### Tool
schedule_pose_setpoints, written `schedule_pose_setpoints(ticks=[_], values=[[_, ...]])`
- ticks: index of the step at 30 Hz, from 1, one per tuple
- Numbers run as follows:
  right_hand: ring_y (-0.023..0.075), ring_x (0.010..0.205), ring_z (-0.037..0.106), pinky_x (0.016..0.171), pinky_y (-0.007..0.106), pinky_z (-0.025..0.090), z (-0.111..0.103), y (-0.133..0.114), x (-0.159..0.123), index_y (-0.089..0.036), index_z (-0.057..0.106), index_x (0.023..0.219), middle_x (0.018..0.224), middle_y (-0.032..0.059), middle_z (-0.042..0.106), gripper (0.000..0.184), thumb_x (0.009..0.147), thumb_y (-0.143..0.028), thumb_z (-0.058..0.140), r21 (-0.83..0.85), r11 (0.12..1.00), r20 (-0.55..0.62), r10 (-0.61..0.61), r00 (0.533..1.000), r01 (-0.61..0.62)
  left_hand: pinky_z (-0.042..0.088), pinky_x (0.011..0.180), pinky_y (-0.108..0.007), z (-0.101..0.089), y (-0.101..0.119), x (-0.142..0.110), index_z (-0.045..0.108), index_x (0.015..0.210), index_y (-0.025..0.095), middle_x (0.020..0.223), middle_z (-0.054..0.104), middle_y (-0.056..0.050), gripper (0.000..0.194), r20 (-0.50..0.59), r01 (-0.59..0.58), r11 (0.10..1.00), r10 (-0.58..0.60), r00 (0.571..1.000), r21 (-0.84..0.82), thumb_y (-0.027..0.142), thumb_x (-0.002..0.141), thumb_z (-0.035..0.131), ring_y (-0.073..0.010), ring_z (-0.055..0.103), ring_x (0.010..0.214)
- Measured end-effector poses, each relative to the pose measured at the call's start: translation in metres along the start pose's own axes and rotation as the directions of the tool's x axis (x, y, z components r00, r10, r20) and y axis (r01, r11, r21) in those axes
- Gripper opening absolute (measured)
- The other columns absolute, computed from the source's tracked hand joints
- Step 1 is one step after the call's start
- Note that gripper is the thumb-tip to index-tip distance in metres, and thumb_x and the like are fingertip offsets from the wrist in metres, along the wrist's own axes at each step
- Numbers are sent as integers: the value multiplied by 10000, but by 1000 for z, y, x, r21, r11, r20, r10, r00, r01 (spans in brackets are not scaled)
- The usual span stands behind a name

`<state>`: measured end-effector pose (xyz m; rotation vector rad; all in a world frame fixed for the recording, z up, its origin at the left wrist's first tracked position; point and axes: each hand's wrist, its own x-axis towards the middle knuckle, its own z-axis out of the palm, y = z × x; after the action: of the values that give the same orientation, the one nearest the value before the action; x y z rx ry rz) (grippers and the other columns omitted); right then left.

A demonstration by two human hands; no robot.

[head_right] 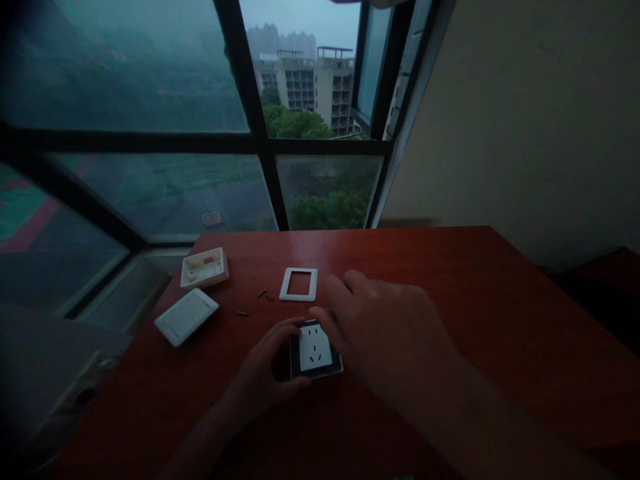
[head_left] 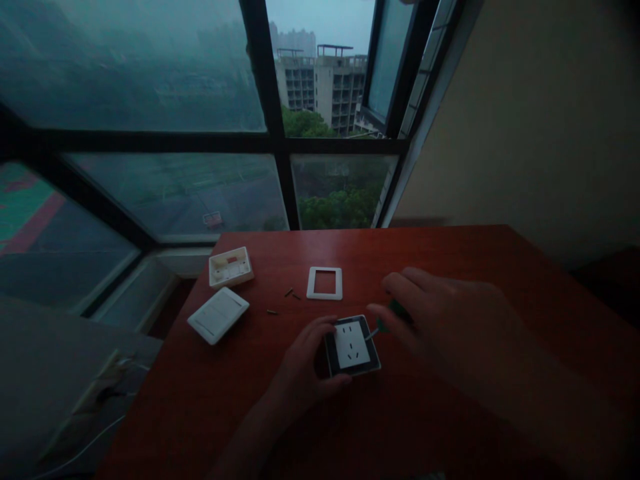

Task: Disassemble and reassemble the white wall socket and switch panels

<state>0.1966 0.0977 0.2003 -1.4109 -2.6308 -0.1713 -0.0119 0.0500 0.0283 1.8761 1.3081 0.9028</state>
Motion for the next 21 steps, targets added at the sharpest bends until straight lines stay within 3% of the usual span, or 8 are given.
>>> schedule_pose_setpoints(ticks=[4, 6, 12, 17, 19, 21], values=[[158, 689, 553, 508, 270, 245, -4, 2, -1, -232, 512, 879, 894, 8, 589, 44, 838, -249, 506, 137, 990, 54, -50, 997, 42, 407, 1055, -495, 0, -1, -1, 426, 1288, 261, 1378, 484, -111, 764, -3, 9, 1000, -9, 1000, 13, 196, 636, 818, -304, 464, 1272], [155, 713, 569, 523, 271, 272, -4, 4, -1, -233, 519, 924, 932, 9, 602, 86, 846, -212, 486, 169, 983, 70, -85, 994, 72, 401, 1061, -506, 0, -1, -1, 409, 1324, 270, 1388, 475, -104, 800, 0, 11, 1000, -11, 1000, 27, 202, 640, 816, -306, 457, 1279], [174, 644, 581, 491, 281, 263, 4, 6, -2, -219, 545, 990, 891, 26, 635, 189, 916, -365, 451, 37, 999, 6, -36, 999, 36, 408, 1057, -518, 1, -4, -2, 430, 1317, 263, 1419, 444, -110, 745, 2, -23, 999, 23, 1000, 31, 208, 672, 798, -306, 436, 1300], [190, 881, 582, 596, 287, 356, -1, 5, -6, -241, 528, 1043, 1092, 31, 599, 236, 815, -181, 521, 193, 975, 45, -119, 992, 108, 408, 1063, -494, 2, -6, -2, 451, 1265, 253, 1423, 449, -111, 720, 7, -30, 999, 30, 1000, 33, 189, 649, 818, -292, 439, 1304], [189, 903, 573, 602, 285, 351, 0, 5, -6, -243, 537, 1014, 1081, 29, 597, 184, 844, -179, 507, 199, 969, 34, -155, 987, 145, 408, 1064, -492, 1, -6, -2, 449, 1266, 254, 1429, 444, -109, 712, 15, -36, 999, 36, 999, 36, 200, 657, 816, -288, 438, 1307], [178, 804, 577, 553, 283, 311, 2, 5, -4, -240, 547, 955, 964, 20, 610, 83, 903, -256, 484, 148, 978, 14, -153, 988, 149, 401, 1069, -499, 1, -6, -2, 438, 1287, 256, 1434, 439, -110, 717, 18, -47, 998, 47, 999, 42, 210, 673, 806, -287, 432, 1313]])
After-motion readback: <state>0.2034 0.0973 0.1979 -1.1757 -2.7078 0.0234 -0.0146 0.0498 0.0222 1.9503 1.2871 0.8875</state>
